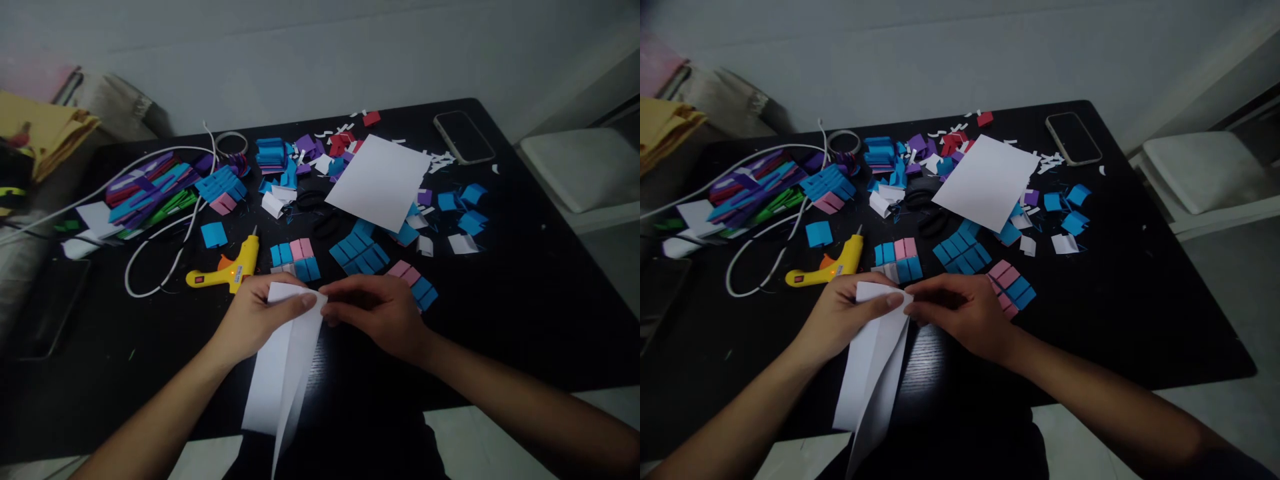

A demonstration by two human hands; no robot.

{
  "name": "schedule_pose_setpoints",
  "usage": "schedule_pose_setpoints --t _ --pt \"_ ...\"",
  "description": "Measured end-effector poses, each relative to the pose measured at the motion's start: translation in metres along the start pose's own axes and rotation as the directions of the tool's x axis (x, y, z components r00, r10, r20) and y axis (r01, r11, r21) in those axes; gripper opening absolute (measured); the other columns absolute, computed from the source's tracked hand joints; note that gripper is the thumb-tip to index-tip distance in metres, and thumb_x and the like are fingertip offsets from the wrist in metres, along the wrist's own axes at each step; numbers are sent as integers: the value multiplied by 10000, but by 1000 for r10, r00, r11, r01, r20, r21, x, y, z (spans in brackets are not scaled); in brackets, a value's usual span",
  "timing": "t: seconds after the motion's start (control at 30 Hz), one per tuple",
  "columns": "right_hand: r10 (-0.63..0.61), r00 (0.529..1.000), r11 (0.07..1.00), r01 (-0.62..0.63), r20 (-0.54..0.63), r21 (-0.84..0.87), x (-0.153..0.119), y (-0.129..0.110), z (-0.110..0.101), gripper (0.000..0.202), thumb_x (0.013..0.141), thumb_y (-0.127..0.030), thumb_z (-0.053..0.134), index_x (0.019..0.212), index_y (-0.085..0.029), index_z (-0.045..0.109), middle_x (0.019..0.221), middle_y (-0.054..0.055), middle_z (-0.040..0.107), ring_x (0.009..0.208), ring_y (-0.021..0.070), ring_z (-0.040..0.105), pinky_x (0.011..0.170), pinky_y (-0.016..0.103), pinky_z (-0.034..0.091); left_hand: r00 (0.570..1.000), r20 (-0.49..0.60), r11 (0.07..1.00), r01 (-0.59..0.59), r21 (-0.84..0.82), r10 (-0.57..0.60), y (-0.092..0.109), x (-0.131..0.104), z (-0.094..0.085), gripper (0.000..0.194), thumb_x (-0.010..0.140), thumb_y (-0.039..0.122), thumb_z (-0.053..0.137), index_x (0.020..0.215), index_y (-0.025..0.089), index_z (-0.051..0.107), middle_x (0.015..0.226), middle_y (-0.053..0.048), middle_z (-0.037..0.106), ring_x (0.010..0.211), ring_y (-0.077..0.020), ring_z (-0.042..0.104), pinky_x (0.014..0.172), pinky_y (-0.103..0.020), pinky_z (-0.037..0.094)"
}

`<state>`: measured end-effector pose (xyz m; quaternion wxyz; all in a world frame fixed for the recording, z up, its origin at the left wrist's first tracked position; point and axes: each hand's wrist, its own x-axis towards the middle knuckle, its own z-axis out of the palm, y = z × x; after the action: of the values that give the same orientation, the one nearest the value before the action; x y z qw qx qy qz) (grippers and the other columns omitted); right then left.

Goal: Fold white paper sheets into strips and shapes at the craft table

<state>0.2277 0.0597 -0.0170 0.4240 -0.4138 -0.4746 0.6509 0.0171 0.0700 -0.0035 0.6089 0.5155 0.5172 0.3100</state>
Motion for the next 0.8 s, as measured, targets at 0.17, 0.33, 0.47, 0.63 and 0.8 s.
schedule_pose_setpoints --t 0.17,0.33,0.47,0.63,0.8 --pt "42 999 997 -43 14 58 2 -5 -1 192 771 -307 897 950 -267 840 810 7 817 684 181 784 689 331 701 1000 -19 999 -9 38 10 1 0 0 222 837 374 791 760 168 757 643 8 649 516 -86 520 465 -195 381" --pt "38 999 998 -38 8 53 1 -2 -1 180 773 -318 897 938 -275 838 802 1 809 674 176 775 679 334 698 999 -11 998 -33 48 34 0 0 0 201 849 355 778 762 175 760 665 5 669 542 -91 544 495 -202 408" --pt "5 999 999 -6 33 49 1 1 -2 148 791 -269 885 932 -275 839 813 -6 800 687 152 761 680 293 676 1000 -8 1000 -5 13 5 -1 0 1 174 809 328 819 752 173 767 670 6 673 567 -91 561 521 -196 428" --pt "-29 998 999 27 50 29 3 1 -3 161 785 -236 888 926 -298 839 868 -11 796 710 145 751 676 281 655 998 13 997 59 -44 -58 -2 1 1 178 781 328 854 733 174 779 642 15 648 541 -78 542 486 -179 398" --pt "-41 996 999 43 85 -17 3 -1 -7 160 812 -217 867 948 -297 843 849 -15 796 725 141 751 686 263 638 1000 8 999 21 -44 -20 -2 0 1 147 786 291 853 719 180 783 631 29 631 532 -58 522 478 -158 378"
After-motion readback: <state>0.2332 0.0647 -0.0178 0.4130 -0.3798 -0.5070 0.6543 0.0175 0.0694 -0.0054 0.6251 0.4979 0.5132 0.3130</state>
